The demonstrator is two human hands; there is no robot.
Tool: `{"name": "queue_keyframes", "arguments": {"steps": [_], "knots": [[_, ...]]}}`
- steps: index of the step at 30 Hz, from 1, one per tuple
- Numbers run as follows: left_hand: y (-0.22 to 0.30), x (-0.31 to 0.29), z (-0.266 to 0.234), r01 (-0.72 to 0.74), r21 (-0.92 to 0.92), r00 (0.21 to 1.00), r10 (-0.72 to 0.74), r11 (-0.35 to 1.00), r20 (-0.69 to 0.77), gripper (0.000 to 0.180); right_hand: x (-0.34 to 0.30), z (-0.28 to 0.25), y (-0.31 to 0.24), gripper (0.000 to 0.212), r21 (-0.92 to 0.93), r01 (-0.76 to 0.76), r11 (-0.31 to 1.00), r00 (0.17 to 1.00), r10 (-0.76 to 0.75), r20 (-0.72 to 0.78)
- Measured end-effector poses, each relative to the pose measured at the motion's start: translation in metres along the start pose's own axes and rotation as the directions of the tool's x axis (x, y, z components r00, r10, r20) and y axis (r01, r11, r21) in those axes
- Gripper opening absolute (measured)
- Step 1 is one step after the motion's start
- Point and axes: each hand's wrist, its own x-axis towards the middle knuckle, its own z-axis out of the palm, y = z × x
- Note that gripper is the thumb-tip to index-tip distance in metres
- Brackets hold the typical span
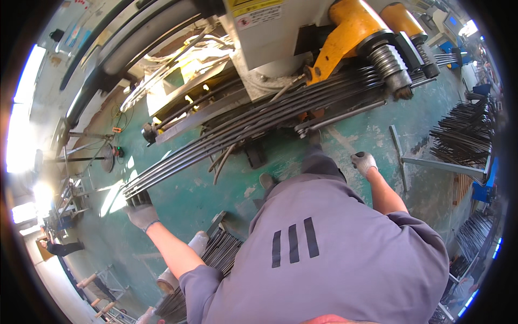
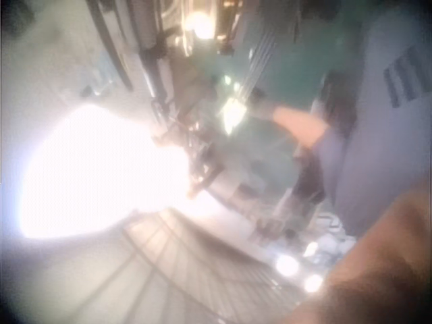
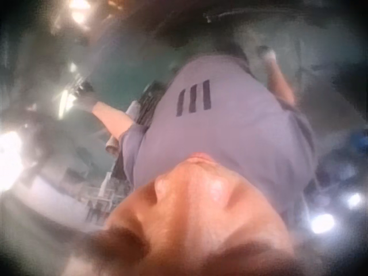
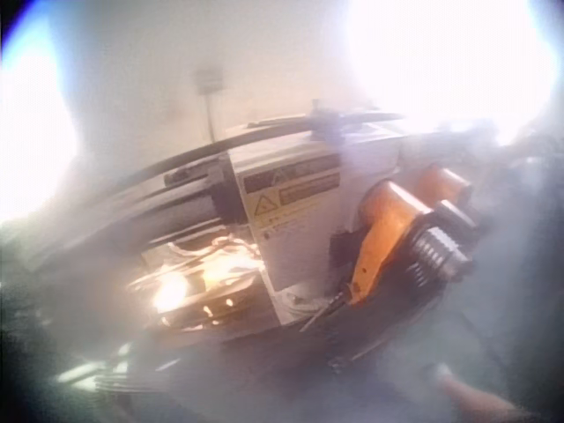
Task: The person picks up a bundle of metal tubes, feeds them into a pipe bending machine, and then places the bent tubes onto a storage rack.
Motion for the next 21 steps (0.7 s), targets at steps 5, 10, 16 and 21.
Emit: {"name": "queue_keyframes", "arguments": {"steps": [5,10,16,21], "knots": [[-0.125,-0.051,0.006,0.173,0.037,0.936,-0.153,0.984,-0.317,0.06,0.071,-0.024,0.007,0.033,-0.024,-0.008,1.0,0.994,0.01,0.105],[-0.311,-0.143,0.031,0.478,0.155,0.878,-0.477,0.865,-0.049,0.049,0.151,-0.061,0.0,0.043,-0.336,0.13,0.933,0.965,-0.041,0.26],[-0.388,-0.237,0.141,0.209,0.668,0.785,-0.53,0.714,0.321,0.045,0.325,-0.048,0.111,0.046,-0.595,0.766,0.245,0.549,-0.731,0.406],[-0.358,-0.235,0.166,0.319,0.551,0.888,-0.446,0.771,0.111,0.043,0.277,-0.075,0.032,0.034,-0.476,0.581,0.66,0.813,-0.453,0.365]]}}
